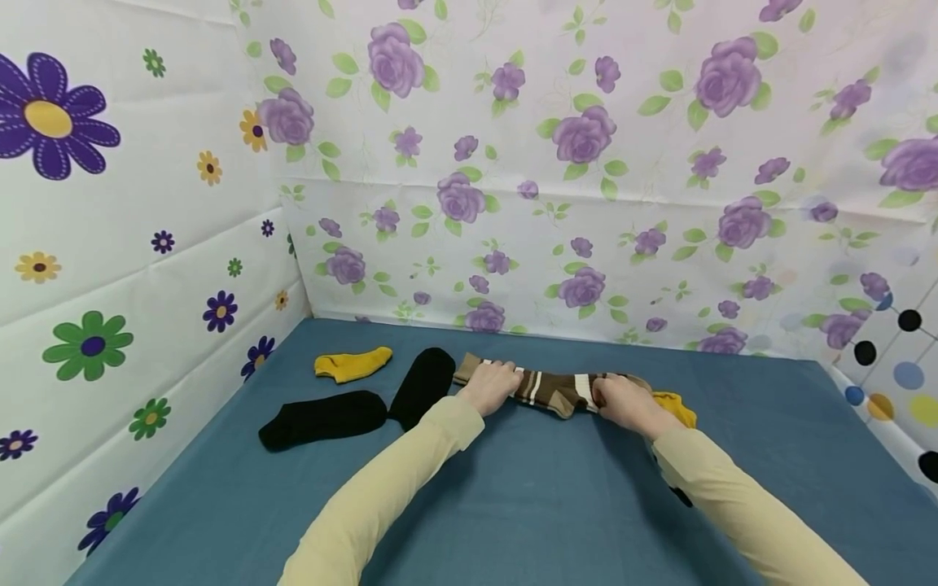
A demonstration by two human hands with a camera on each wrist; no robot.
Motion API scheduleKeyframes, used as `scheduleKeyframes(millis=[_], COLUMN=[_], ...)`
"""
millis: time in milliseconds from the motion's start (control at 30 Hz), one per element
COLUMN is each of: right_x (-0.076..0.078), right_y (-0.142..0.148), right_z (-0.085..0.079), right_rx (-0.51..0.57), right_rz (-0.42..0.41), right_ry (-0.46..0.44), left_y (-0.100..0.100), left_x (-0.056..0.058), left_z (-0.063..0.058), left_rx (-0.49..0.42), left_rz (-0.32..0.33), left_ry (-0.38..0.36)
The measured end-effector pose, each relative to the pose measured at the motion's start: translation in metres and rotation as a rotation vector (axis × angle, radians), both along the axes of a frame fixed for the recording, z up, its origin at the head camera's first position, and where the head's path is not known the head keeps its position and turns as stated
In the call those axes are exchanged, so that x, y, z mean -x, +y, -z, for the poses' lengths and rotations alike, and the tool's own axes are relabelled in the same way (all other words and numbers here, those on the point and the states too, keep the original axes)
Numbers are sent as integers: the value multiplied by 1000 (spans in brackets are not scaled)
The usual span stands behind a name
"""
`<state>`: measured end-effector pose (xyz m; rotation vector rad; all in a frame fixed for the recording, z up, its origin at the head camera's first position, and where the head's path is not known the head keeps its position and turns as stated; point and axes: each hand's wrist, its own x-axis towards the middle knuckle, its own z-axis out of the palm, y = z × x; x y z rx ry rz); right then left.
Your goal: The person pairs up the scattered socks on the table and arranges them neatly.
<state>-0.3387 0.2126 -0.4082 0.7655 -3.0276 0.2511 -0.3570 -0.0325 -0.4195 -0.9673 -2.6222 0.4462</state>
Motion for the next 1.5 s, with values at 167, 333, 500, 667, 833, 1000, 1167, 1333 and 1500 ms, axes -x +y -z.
scheduleKeyframes(millis=[167, 333, 500, 667, 833, 1000, 1167, 1333, 1500], right_x=[7, 14, 21, 24, 27, 31, 36, 39, 40], right_y=[0, -4, -9, -9, -9, -11, -11, -10, -9], right_z=[1, -2, -5, -7, -5, -1, 3, 5, 5], right_rx=[10, 28, 29, 35, 40, 53, 56, 61, 61], right_rz=[8, 22, 59, 82, 106, 128, 140, 143, 141], right_ry=[16, 0, -16, -12, -11, 2, 22, 32, 31], left_y=[2, 4, 5, 7, 9, 9, 9, 10, 12], left_x=[8, 17, 26, 30, 35, 37, 39, 42, 43], left_z=[2, 3, 2, 2, 5, 8, 9, 7, 6], left_rx=[-1, 16, 15, 12, 10, -8, -21, -29, -18], left_rz=[-19, -48, -71, -82, -95, -114, -124, -141, -161], left_ry=[-8, -2, -13, -18, -4, 16, 25, 14, -20])
